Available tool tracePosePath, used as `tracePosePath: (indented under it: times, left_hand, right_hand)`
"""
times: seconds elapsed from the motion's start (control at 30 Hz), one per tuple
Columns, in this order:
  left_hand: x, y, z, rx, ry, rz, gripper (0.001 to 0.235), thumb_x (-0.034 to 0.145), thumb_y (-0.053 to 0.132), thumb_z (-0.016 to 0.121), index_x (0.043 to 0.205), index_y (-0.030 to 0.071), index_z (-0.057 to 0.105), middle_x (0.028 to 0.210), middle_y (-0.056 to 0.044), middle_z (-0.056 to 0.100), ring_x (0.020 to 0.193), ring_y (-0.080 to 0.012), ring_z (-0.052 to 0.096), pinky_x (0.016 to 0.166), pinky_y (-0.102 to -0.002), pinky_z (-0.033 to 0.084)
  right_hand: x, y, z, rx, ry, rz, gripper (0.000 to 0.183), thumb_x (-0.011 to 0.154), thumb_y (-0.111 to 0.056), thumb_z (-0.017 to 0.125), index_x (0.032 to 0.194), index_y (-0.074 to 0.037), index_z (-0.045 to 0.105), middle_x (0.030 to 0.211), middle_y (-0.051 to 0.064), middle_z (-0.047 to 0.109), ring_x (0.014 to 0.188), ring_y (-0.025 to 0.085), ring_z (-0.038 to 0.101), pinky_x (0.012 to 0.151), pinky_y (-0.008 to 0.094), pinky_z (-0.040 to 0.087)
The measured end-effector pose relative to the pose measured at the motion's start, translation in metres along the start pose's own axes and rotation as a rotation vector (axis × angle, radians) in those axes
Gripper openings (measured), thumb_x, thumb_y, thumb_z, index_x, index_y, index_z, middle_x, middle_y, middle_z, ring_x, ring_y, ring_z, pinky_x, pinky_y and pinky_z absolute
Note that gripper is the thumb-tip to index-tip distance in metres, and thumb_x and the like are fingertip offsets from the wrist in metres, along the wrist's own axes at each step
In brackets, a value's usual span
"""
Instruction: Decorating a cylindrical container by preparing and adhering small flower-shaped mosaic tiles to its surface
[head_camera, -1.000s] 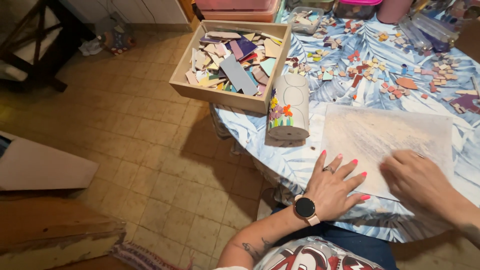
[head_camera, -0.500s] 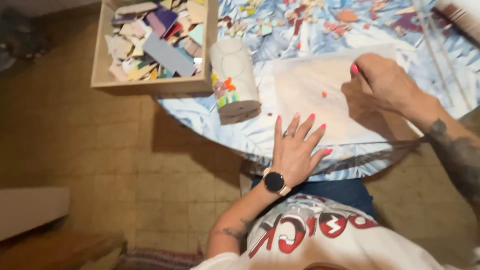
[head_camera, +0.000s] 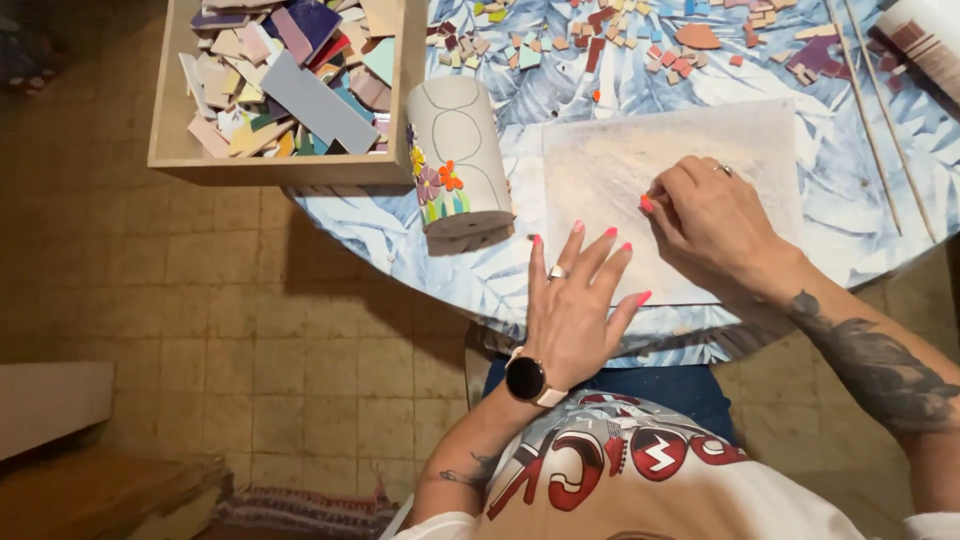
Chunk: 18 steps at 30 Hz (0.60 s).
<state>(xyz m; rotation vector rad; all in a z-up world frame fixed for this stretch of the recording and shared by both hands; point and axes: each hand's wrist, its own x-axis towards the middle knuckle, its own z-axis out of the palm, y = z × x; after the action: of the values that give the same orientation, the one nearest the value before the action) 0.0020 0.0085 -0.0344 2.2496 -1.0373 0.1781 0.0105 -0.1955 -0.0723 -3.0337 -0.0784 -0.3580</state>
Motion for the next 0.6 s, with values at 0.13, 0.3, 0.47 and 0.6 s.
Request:
tracePosePath:
  times: [0.13,0.3,0.47,0.6]
  left_hand:
    - [0.007,-0.005,-0.004,-0.027,0.049,-0.013,0.039,0.083,0.032,0.049,0.113,0.007,0.050,0.113,-0.013,0.052,0.116,-0.0370,0.042,0.097,-0.056,0.023]
    - [0.013,-0.004,-0.005,-0.069,0.081,-0.031,0.039,0.083,0.032,0.051,0.113,0.007,0.050,0.112,-0.013,0.052,0.116,-0.0373,0.042,0.094,-0.052,0.030]
    - [0.017,-0.004,-0.010,-0.226,0.150,-0.057,0.033,0.083,0.019,0.050,0.111,0.001,0.050,0.107,-0.017,0.053,0.105,-0.0357,0.051,0.086,-0.041,0.043]
    - [0.018,0.000,-0.009,-1.144,0.015,-0.317,0.037,0.090,0.020,0.040,0.120,-0.001,0.044,0.114,-0.020,0.051,0.108,-0.0272,0.049,0.086,-0.034,0.044]
  right_hand:
    - [0.000,-0.006,-0.009,0.050,0.007,0.005,0.016,0.079,-0.029,0.053,0.084,-0.013,0.053,0.074,0.001,0.048,0.076,0.021,0.055,0.061,0.032,0.046]
    - [0.002,-0.009,-0.005,0.024,0.088,-0.024,0.016,0.075,-0.026,0.057,0.079,-0.012,0.051,0.070,0.002,0.045,0.073,0.022,0.054,0.059,0.033,0.044]
    - [0.002,-0.022,-0.029,0.094,0.187,-0.115,0.012,0.078,-0.020,0.057,0.081,-0.010,0.052,0.071,0.004,0.046,0.073,0.023,0.053,0.061,0.030,0.044]
    - [-0.008,-0.045,-0.054,0.349,0.351,-0.171,0.006,0.081,-0.011,0.057,0.082,-0.006,0.055,0.068,0.003,0.046,0.063,0.021,0.050,0.059,0.029,0.043]
